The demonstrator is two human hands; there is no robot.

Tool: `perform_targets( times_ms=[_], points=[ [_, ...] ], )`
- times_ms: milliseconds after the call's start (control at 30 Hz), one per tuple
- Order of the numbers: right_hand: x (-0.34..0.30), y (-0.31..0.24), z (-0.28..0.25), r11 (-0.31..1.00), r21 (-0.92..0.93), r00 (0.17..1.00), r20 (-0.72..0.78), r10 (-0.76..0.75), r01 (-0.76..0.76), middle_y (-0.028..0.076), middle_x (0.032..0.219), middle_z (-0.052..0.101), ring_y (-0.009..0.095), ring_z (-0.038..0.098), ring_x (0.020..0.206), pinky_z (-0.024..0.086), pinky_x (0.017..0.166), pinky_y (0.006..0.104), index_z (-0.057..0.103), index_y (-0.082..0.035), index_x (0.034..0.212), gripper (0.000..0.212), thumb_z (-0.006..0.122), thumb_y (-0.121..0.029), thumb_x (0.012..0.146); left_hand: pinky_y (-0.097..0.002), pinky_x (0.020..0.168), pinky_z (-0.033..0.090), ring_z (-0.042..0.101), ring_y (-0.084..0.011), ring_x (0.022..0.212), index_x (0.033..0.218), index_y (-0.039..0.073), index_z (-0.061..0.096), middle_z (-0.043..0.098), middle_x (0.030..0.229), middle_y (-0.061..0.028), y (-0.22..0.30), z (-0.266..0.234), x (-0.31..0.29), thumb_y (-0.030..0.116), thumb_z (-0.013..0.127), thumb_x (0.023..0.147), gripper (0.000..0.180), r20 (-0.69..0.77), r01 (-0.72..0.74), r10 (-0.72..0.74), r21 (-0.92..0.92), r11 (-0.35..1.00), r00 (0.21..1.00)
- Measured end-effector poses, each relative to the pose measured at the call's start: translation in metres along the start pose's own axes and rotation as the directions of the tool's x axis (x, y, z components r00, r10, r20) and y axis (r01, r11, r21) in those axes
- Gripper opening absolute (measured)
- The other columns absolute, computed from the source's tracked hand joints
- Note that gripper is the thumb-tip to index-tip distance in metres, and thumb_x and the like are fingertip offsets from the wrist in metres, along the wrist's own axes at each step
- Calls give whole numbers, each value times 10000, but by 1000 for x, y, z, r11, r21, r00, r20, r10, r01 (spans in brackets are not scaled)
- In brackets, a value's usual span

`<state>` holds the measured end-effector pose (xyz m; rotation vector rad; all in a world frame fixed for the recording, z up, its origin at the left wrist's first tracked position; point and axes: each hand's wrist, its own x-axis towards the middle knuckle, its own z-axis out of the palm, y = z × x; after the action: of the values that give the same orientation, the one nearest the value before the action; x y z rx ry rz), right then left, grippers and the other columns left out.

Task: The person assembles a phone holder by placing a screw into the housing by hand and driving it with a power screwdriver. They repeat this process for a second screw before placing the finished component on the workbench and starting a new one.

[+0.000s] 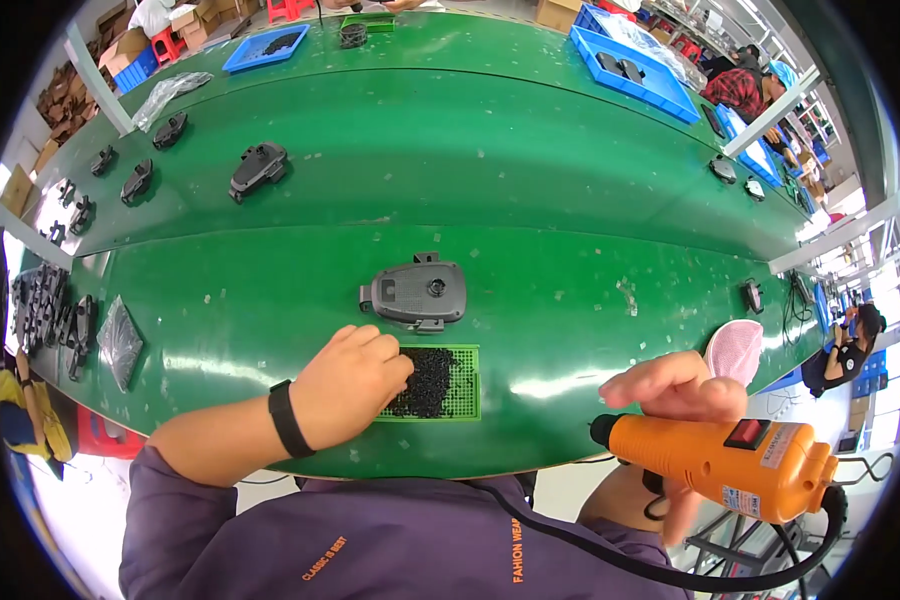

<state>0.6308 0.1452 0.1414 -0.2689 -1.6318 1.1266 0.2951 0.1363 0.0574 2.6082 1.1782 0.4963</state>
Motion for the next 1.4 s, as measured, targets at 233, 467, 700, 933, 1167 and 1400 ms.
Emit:
perform_targets(
  times_ms=[233,467,700,933,1167,1400],
  points=[
    [0,20,-6,945,-244,910,-400,108,-220,132,1154,541,260,642,899,567,818,410,309,-34,1521,1068,881,-491,743,-430,799,478,596,-298,867,812,91,657,589,812,-84,-2,13,11,186,730,806,120,-91,-25,5,-220,975,996],
    [86,97,40,999,-32,979,-196,-49,43,80,1062,504,192,570,886,517,865,369,311,11,1488,1031,826,-546,789,-420,838,469,588,-295,916,787,80,664,609,840,-89,-6,30,4,200,756,791,151,-95,52,-83,-294,954,992],
    [104,84,81,955,-263,876,-419,-240,136,82,1015,472,174,558,903,501,834,361,326,0,1473,961,793,-541,831,-417,859,463,581,-286,923,811,72,659,624,877,-83,-6,22,9,189,742,802,144,-62,-16,-8,-382,924,998],
    [112,97,54,992,123,989,-143,22,-4,86,1049,495,202,600,860,546,827,399,355,-25,1440,886,791,-512,842,-422,861,465,584,-289,933,848,76,637,620,893,-76,-5,13,9,199,721,832,150,-69,28,-59,-392,920,996],
    [100,129,36,987,137,951,-286,115,-78,57,1134,541,199,647,880,572,916,457,393,-71,1340,791,784,-543,839,-436,848,476,591,-297,936,884,93,635,613,893,-84,4,2,19,227,707,873,152,-139,-66,9,-413,909,990],
    [90,100,36,993,-5,815,-571,-98,116,79,918,636,223,657,806,558,763,418,444,-64,1326,659,694,-523,924,-409,777,528,655,-299,831,891,87,729,685,859,-92,4,1,5,211,729,878,125,-240,-106,19,-354,929,971]
  ],
)
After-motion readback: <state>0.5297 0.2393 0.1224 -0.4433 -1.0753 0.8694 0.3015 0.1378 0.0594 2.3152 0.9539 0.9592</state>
